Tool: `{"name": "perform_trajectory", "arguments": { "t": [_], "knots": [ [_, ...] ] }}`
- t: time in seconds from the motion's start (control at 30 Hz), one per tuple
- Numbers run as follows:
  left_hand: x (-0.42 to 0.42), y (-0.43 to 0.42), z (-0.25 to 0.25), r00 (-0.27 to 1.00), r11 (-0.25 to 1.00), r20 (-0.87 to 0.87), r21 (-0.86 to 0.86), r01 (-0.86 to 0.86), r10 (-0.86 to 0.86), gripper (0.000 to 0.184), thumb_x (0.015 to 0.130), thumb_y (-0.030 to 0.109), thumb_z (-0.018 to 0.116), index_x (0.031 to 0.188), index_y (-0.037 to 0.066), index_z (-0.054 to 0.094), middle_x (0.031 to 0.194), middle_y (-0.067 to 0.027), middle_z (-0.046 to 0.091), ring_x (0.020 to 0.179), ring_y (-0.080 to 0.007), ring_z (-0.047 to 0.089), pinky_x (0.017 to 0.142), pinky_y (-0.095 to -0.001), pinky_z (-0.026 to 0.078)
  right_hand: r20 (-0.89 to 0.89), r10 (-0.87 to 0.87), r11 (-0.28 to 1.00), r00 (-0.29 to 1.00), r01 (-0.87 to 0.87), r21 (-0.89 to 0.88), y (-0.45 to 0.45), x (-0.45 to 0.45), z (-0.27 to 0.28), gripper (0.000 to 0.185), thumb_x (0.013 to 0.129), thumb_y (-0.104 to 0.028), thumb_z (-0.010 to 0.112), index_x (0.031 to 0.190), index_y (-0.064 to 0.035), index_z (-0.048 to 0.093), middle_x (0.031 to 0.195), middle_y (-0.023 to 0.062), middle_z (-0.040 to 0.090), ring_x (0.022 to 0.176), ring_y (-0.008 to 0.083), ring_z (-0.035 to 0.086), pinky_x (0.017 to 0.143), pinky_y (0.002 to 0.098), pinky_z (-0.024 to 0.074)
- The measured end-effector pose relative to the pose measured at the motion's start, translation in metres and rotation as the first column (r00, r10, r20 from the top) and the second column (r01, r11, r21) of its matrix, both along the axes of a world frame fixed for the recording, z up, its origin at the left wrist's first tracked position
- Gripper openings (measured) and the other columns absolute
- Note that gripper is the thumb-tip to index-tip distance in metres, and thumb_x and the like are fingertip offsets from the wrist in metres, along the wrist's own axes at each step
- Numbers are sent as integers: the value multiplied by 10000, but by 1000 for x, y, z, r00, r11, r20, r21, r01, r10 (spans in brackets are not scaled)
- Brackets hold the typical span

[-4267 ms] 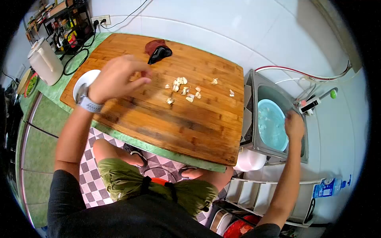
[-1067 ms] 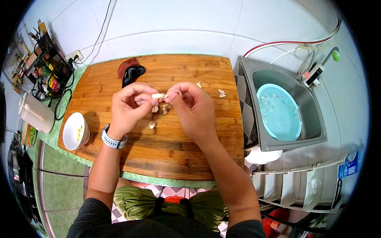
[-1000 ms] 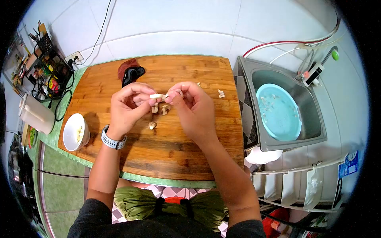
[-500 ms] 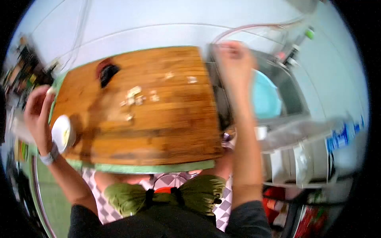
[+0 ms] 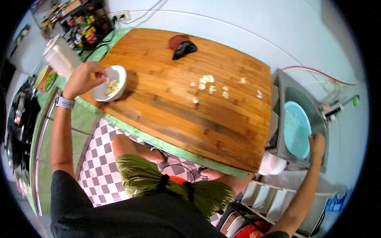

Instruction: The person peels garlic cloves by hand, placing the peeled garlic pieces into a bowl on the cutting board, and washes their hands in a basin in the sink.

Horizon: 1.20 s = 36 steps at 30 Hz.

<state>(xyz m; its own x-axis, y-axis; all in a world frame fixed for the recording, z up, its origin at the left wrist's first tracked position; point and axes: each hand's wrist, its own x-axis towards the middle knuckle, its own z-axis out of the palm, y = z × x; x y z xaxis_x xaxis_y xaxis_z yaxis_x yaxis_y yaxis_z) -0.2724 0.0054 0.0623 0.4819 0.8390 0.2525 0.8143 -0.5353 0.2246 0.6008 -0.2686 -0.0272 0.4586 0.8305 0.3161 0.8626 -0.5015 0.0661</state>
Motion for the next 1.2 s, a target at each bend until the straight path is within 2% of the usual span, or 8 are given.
{"name": "perform_trajectory", "arguments": {
  "t": [0.07,0.13,0.3,0.5,0.67,0.87,1.13,1.2],
  "knots": [
    [-2,11,-10,989,999,-143,-4,40,-40,208,803,166,811,960,34,779,851,-121,705,777,-296,685,702,-395,536,38,-19,1000,999,18,26,8,-30,21,135,815,-21,671,932,22,723,909,224,721,831,401,700,755,449,548],
    [7,7,-9,991,999,-129,-13,31,-32,238,797,141,820,1001,30,769,889,-124,699,809,-283,673,729,-386,533,72,254,959,964,-261,107,10,-35,32,327,828,67,633,1135,-26,693,1035,179,707,919,352,691,812,394,546],
    [18,3,2,998,1000,-58,1,20,-20,305,826,51,782,1128,36,738,1007,-122,698,889,-265,663,769,-369,532,6,302,920,953,-293,260,53,-122,71,391,840,53,652,1213,-59,683,1055,141,718,915,297,685,834,379,540],
    [54,-11,14,999,985,15,166,37,-40,152,842,81,768,987,37,764,904,-118,721,736,-258,669,677,-371,526,-226,545,819,807,-455,349,106,-284,97,287,852,6,715,1134,-44,724,1063,134,732,880,273,702,824,365,549],
    [119,-23,15,963,965,142,159,208,-231,118,878,151,776,918,40,768,840,-104,730,722,-260,666,646,-352,504,-377,768,638,519,-677,368,169,-364,47,297,825,13,710,1111,-68,731,1064,144,717,1018,315,689,896,402,554],
    [207,-3,-13,874,936,337,81,343,-350,188,907,211,754,964,31,759,874,-116,741,791,-249,701,704,-349,536,-277,879,473,388,-788,394,214,-405,8,274,780,36,700,1022,-83,747,1059,118,675,1077,335,628,921,414,521],
    [263,22,-51,771,877,514,-71,475,-376,215,864,73,731,1067,13,693,955,-115,713,865,-230,694,792,-348,559,-310,832,551,459,-745,375,212,-402,4,211,828,-18,767,1028,-63,718,1039,96,700,985,290,665,871,374,530],
    [265,24,-56,747,851,531,-87,518,-400,226,860,86,750,1067,13,696,950,-109,714,873,-215,695,776,-337,562,-683,629,752,371,-511,415,207,-409,12,176,877,-28,773,1035,-35,698,991,68,722,910,188,693,812,316,552]
  ]
}}
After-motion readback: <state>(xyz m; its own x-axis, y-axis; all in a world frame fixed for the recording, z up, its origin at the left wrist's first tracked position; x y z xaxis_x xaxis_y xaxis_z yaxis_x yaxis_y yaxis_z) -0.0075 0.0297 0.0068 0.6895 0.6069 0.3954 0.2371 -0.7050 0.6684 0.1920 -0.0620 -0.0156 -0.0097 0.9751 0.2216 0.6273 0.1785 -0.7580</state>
